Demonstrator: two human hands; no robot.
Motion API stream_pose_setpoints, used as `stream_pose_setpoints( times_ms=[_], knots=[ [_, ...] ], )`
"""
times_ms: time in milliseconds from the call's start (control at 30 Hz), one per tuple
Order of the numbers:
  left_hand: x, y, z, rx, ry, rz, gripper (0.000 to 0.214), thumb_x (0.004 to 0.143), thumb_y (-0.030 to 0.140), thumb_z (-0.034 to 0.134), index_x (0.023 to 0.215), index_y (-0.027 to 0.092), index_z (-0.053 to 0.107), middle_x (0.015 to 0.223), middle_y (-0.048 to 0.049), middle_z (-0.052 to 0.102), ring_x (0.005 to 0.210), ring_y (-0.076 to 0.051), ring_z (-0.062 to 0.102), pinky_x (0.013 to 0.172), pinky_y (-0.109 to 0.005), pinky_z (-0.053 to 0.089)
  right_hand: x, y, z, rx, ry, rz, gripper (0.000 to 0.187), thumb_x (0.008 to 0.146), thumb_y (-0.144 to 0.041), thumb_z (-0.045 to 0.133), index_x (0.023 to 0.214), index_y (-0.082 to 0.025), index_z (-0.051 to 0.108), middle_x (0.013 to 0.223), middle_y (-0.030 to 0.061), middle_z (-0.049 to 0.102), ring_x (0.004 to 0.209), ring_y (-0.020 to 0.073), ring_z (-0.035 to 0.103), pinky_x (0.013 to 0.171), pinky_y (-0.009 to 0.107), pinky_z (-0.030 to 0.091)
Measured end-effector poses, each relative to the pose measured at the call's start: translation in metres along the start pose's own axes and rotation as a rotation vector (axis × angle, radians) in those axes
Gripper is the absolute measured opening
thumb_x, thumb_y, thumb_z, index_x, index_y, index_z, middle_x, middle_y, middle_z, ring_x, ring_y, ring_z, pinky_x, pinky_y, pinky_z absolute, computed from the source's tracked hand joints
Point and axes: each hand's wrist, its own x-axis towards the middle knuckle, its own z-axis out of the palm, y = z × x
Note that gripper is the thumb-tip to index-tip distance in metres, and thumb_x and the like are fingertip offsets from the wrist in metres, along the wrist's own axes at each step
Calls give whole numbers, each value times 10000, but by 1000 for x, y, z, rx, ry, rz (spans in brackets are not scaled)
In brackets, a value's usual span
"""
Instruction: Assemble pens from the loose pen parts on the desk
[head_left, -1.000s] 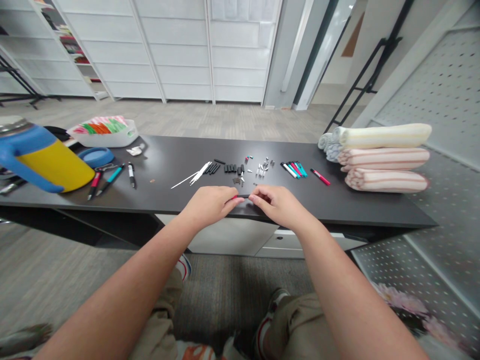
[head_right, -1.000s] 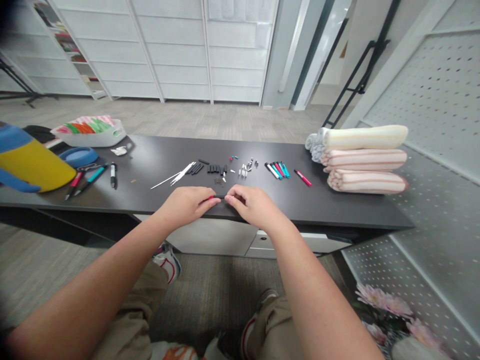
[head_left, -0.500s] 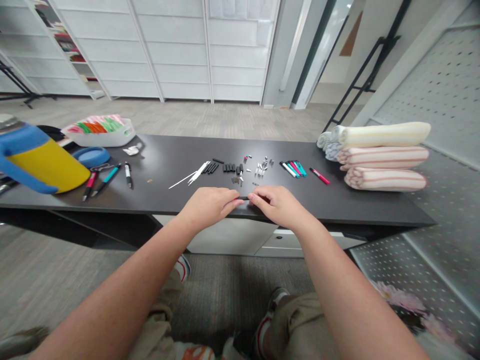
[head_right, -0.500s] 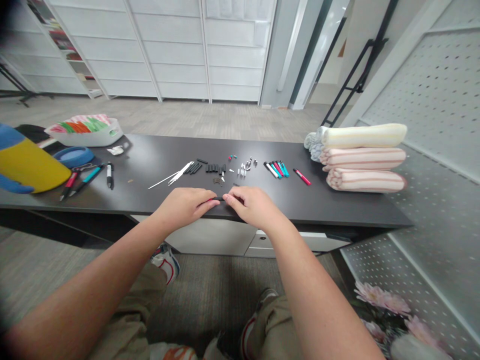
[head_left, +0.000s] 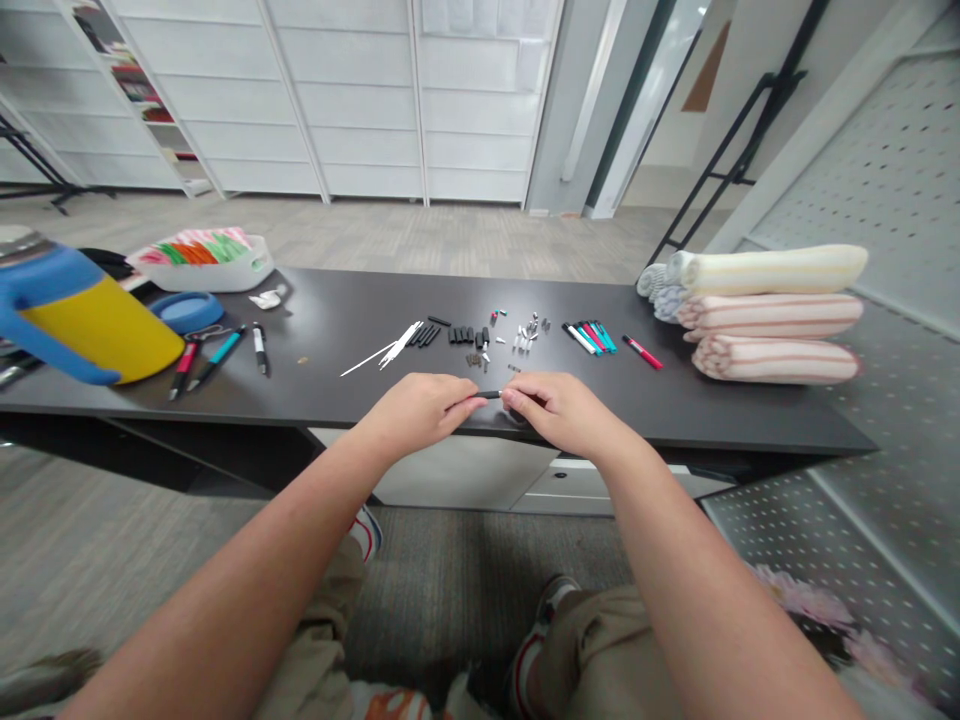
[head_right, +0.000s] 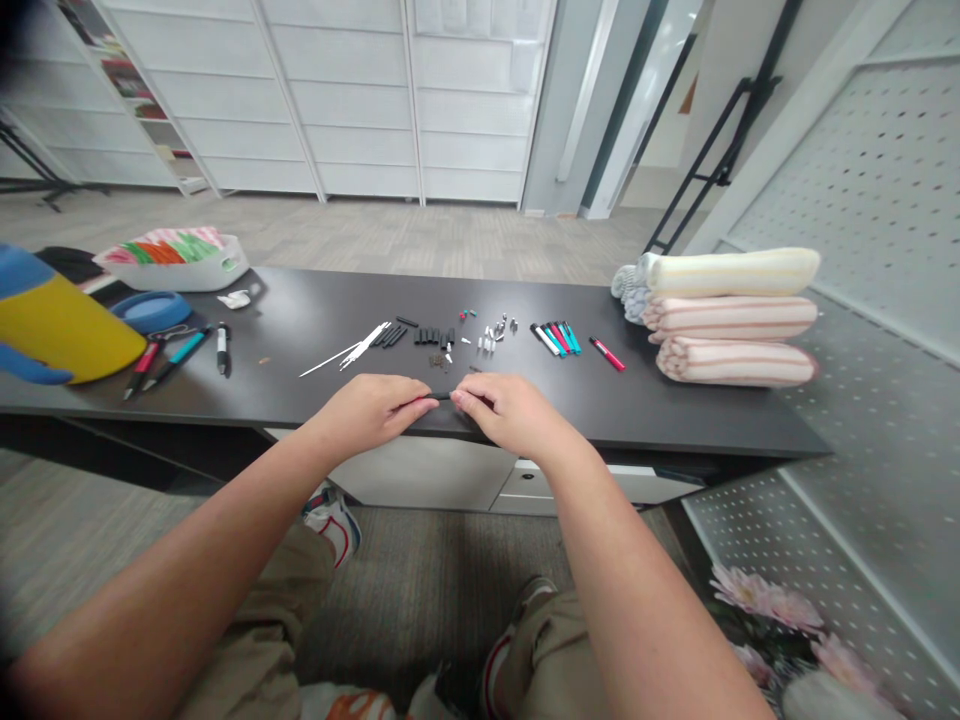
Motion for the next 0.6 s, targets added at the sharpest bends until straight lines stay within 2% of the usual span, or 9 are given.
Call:
stream_pose_setpoints(
  times_ms=[167,233,367,467,600],
  knots=[
    [1,1,0,9,0,-3,350,1099,431,488,994,197,727,925,-57,790,858,-212,742,742,-320,453,-1,-2,1,-6,-20,92,203,1063,-374,574,948,-225,651,781,-20,663,690,154,562,654,279,349],
    [1,2,-1,14,-10,5,346,1096,425,494,975,196,724,907,-57,786,842,-211,737,734,-321,448,-1,-1,1,-11,-28,85,176,1056,-359,585,960,-229,654,791,-24,664,694,152,560,657,277,347],
    [1,3,-1,21,-15,19,354,1098,425,488,966,192,720,894,-56,782,840,-213,737,732,-323,444,0,0,2,-26,-43,3,284,1099,-353,494,899,-219,644,844,2,668,777,166,581,719,283,367],
    [1,3,-1,20,-4,29,357,1101,426,482,973,194,723,904,-57,789,846,-211,741,734,-322,444,1,0,1,-25,-59,-2,361,1119,-363,444,851,-213,634,840,9,673,792,170,591,733,287,372],
    [0,3,-1,28,-6,19,356,1100,424,485,975,192,724,912,-58,791,847,-214,745,730,-327,447,0,-2,-1,-2,-58,65,256,1085,-388,531,921,-221,636,814,-13,671,728,158,574,675,280,354]
  ],
)
